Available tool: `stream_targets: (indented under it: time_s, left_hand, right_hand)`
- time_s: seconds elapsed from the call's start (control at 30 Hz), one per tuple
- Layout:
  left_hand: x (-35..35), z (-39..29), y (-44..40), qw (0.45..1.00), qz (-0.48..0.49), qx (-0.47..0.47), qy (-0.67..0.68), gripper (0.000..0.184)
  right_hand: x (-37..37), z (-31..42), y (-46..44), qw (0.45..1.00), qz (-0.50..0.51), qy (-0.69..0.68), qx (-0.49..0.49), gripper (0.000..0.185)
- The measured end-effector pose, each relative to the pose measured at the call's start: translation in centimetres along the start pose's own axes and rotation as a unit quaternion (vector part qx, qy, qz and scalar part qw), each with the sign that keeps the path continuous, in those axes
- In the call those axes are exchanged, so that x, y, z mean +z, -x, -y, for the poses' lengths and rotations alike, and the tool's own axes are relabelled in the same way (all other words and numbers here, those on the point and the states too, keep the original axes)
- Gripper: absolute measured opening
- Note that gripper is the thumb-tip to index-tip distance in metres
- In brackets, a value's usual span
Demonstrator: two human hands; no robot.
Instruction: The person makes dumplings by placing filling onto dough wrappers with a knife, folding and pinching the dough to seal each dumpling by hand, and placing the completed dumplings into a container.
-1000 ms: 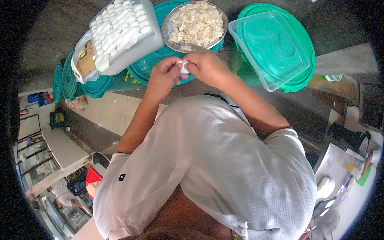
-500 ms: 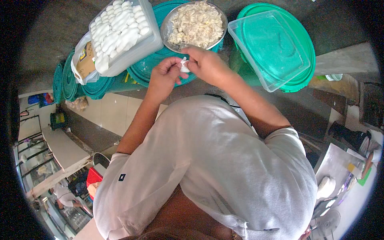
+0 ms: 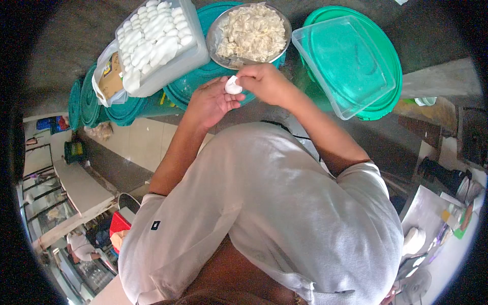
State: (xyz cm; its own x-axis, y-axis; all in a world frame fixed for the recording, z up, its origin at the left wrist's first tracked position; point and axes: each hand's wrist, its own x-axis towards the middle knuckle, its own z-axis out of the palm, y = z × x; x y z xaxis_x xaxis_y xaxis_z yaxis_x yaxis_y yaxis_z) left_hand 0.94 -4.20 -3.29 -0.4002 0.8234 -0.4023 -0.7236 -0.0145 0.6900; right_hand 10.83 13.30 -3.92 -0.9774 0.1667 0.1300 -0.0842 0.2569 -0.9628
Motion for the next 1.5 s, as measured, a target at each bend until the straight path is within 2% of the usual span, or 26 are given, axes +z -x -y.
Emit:
stream_targets:
  time_s: [0.03,0.1,0.2,0.23,0.3,0.4,0.53,0.6,0.63,0.67,0.7,0.73,0.8,0.93,0.97,1.0,1.03,1.07,1.1,1.13,1.2,1.23,1.3,1.43,1.5]
  left_hand:
    - [0.0,0.0,0.0,1.0,-0.001,0.0,0.0,0.029]
    - [0.1,0.0,0.1,1.0,-0.009,-0.009,-0.007,0.028]
    - [0.2,0.2,0.0,1.0,-0.017,-0.001,-0.01,0.027]
    - [0.3,0.3,0.0,1.0,-0.017,-0.001,-0.01,0.027]
    - [0.5,0.4,0.0,1.0,-0.011,-0.002,-0.01,0.026]
    - [0.7,0.5,0.1,1.0,-0.01,-0.004,-0.003,0.025]
    - [0.7,0.6,-0.1,1.0,0.019,-0.002,0.021,0.024]
    - [1.5,0.3,0.1,0.998,-0.02,0.06,-0.027,0.023]
    - [2.2,0.2,0.3,0.997,-0.022,0.063,-0.027,0.023]
    - [3.1,0.0,0.5,0.976,-0.082,0.137,-0.149,0.023]
    - [3.7,-0.3,0.8,0.93,-0.14,0.208,-0.268,0.024]
    - [3.5,-0.1,0.8,0.93,-0.14,0.209,-0.268,0.024]
    - [2.9,0.5,0.8,0.791,-0.11,0.366,-0.478,0.029]
    - [3.5,0.4,0.9,0.754,-0.069,0.426,-0.495,0.031]
    - [3.8,0.0,1.3,0.869,-0.079,0.32,-0.37,0.031]
    - [4.0,-0.3,1.6,0.949,-0.086,0.202,-0.229,0.03]
    - [3.4,-0.4,1.5,0.948,-0.088,0.202,-0.228,0.03]
    - [2.4,-0.6,1.2,0.985,-0.034,0.113,-0.125,0.03]
    - [1.9,-0.8,1.0,0.999,0.021,0.023,-0.02,0.029]
    - [1.6,-0.4,1.2,0.999,0.018,0.026,-0.018,0.029]
    - [1.6,0.1,1.1,0.994,-0.055,0.083,-0.038,0.028]
    - [1.4,0.1,1.2,0.994,-0.057,0.085,-0.036,0.028]
    - [1.0,0.0,1.4,0.992,-0.056,0.105,-0.038,0.024]
    - [0.9,0.0,2.1,0.991,-0.077,0.108,-0.026,0.021]
    - [0.6,-0.3,2.5,0.992,-0.065,0.112,-0.001,0.019]
  right_hand:
    - [-0.3,0.3,0.1,1.0,0.001,0.0,0.0,0.016]
    - [-1.0,1.5,0.3,0.977,0.048,-0.123,0.168,0.016]
    - [-0.9,1.6,0.5,0.974,0.038,-0.133,0.181,0.015]
    - [-0.7,1.5,0.5,0.974,0.038,-0.133,0.181,0.015]
    - [0.0,1.0,0.6,0.991,0.022,-0.098,0.094,0.013]
    - [0.1,1.3,0.9,0.996,-0.004,-0.057,0.064,0.013]
    - [0.2,1.1,1.0,0.997,-0.02,-0.055,0.046,0.016]
    - [0.3,0.8,1.0,0.991,-0.063,-0.096,0.074,0.02]
    - [0.2,0.5,0.9,0.991,-0.061,-0.096,0.072,0.02]
    - [0.1,0.2,0.8,0.983,-0.078,-0.13,0.104,0.022]
    - [0.0,0.4,0.6,0.972,-0.095,-0.164,0.136,0.023]
    - [-0.2,0.8,0.7,0.973,-0.095,-0.164,0.135,0.023]
    - [-0.8,2.1,1.0,0.958,-0.025,-0.21,0.192,0.021]
    - [-0.5,2.8,1.1,0.971,-0.049,-0.186,0.141,0.019]
    - [-0.7,3.1,1.2,0.975,-0.05,-0.162,0.143,0.018]
    - [-0.7,3.4,1.3,0.979,-0.05,-0.138,0.145,0.018]
    - [-0.5,3.4,1.4,0.979,-0.048,-0.138,0.145,0.018]
    - [-0.2,3.3,1.5,0.985,-0.04,-0.129,0.105,0.018]
    - [0.0,3.1,1.4,0.99,-0.032,-0.121,0.065,0.018]
    - [0.3,2.9,1.3,0.99,-0.027,-0.121,0.064,0.018]
    - [0.5,2.0,1.0,0.991,-0.078,-0.086,0.069,0.018]
    - [0.4,1.6,0.8,0.991,-0.075,-0.085,0.069,0.018]
    - [0.4,1.1,0.3,0.976,-0.033,-0.186,0.107,0.02]
    - [1.7,1.3,0.0,0.983,-0.015,-0.15,0.103,0.021]
    - [2.7,1.2,-0.3,0.992,-0.018,-0.124,0.011,0.02]
